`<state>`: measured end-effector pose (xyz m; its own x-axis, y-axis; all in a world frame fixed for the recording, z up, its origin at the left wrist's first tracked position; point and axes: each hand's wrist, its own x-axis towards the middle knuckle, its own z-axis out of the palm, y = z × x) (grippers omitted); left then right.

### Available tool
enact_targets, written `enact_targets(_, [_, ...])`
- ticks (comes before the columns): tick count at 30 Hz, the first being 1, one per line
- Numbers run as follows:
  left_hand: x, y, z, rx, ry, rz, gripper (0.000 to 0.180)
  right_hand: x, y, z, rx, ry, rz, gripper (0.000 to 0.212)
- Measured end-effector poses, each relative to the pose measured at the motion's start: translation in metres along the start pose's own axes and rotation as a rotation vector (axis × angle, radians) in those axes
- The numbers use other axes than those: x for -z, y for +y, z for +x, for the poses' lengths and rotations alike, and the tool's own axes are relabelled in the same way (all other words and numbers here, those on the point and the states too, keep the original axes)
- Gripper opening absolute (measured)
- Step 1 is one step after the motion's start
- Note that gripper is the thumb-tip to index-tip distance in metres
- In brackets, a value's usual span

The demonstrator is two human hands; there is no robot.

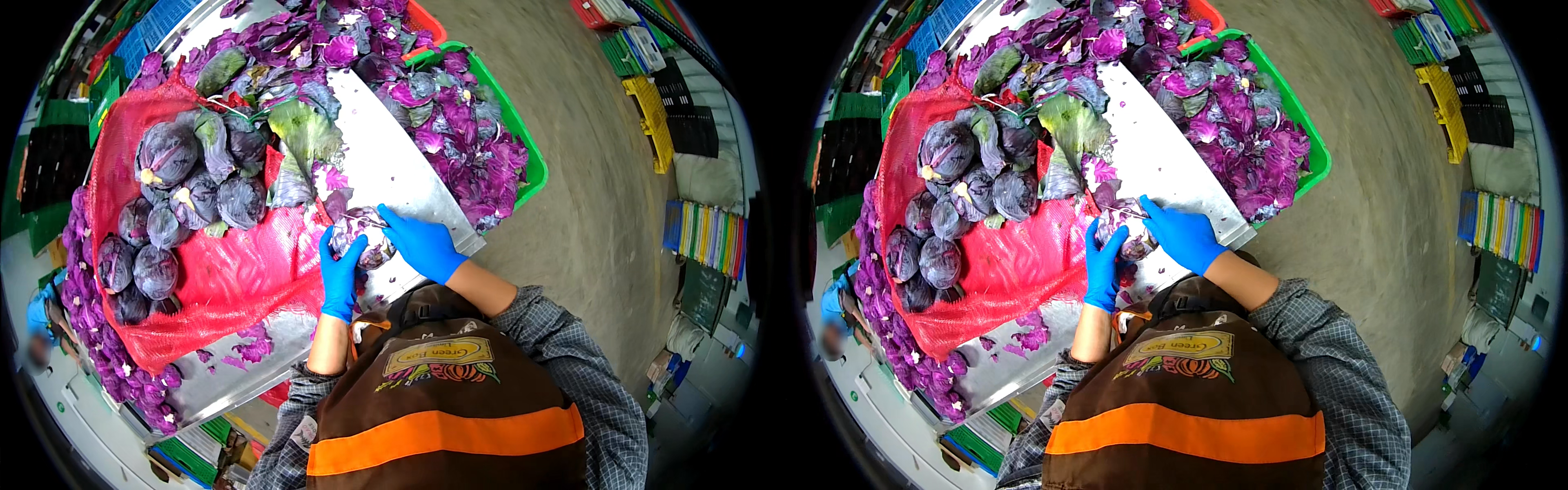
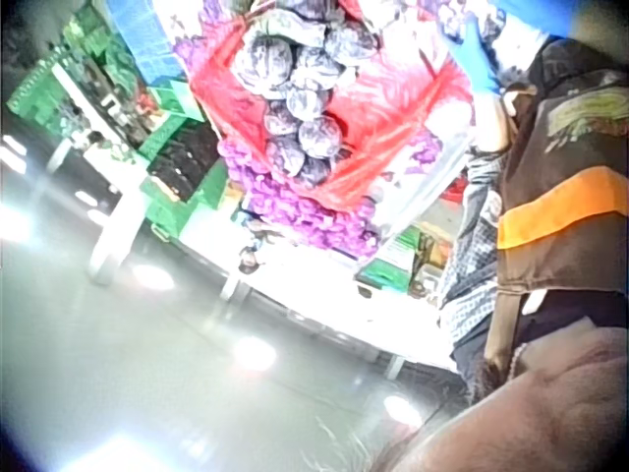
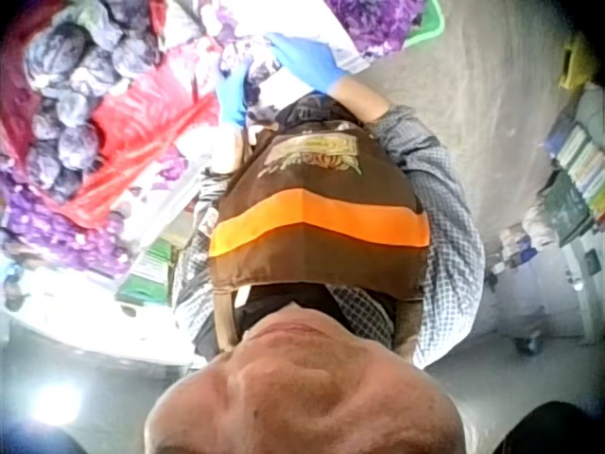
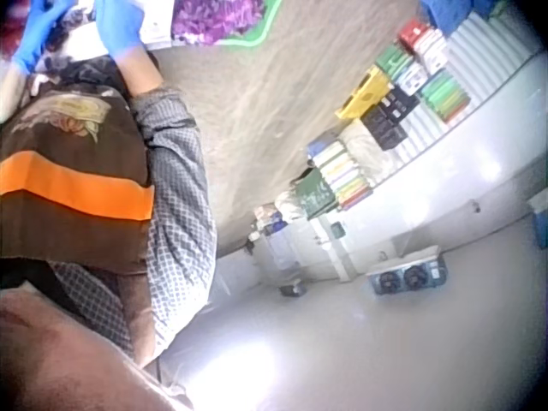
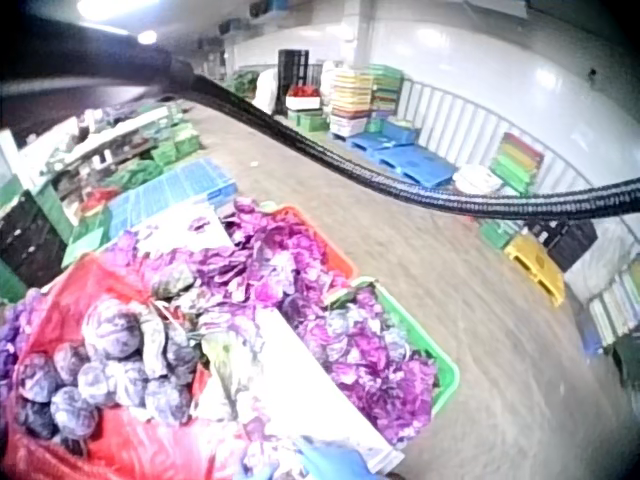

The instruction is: The person processes red cabbage by cutting out the cores with a knife and pulling off loose outer leaves, then places the cored cabbage into a red mesh bag.

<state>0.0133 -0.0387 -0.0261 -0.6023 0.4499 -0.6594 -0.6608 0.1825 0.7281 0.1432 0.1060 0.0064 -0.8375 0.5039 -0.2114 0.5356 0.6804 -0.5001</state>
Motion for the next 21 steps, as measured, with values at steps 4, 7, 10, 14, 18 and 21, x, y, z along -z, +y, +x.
enact_targets(4, [0.004, -0.006, 0.003, -0.054, 0.001, 0.058, 0.080, 0.000, -0.005, 0.003, 0.015, 0.056, -0.155, 0.045])
enact_targets(7, [-0.001, -0.005, 0.001, -0.066, 0.018, 0.050, 0.079, -0.002, -0.006, 0.003, 0.004, 0.086, -0.181, 0.045])
enact_targets(10, [0.002, -0.011, 0.000, -0.119, -0.003, 0.102, 0.080, -0.005, 0.002, 0.004, 0.033, 0.156, -0.120, 0.044])
enact_targets(14, [-0.002, -0.013, 0.001, -0.137, 0.016, 0.122, 0.080, -0.002, 0.004, 0.005, 0.065, 0.128, -0.158, 0.043])
enact_targets(18, [-0.002, -0.010, 0.004, -0.138, 0.009, 0.149, 0.082, -0.003, -0.002, 0.006, 0.021, 0.078, -0.231, 0.043])
enact_targets(21, [0.004, -0.018, 0.010, -0.150, 0.025, 0.201, 0.082, -0.001, -0.004, 0.013, -0.095, -0.068, -0.140, 0.046])
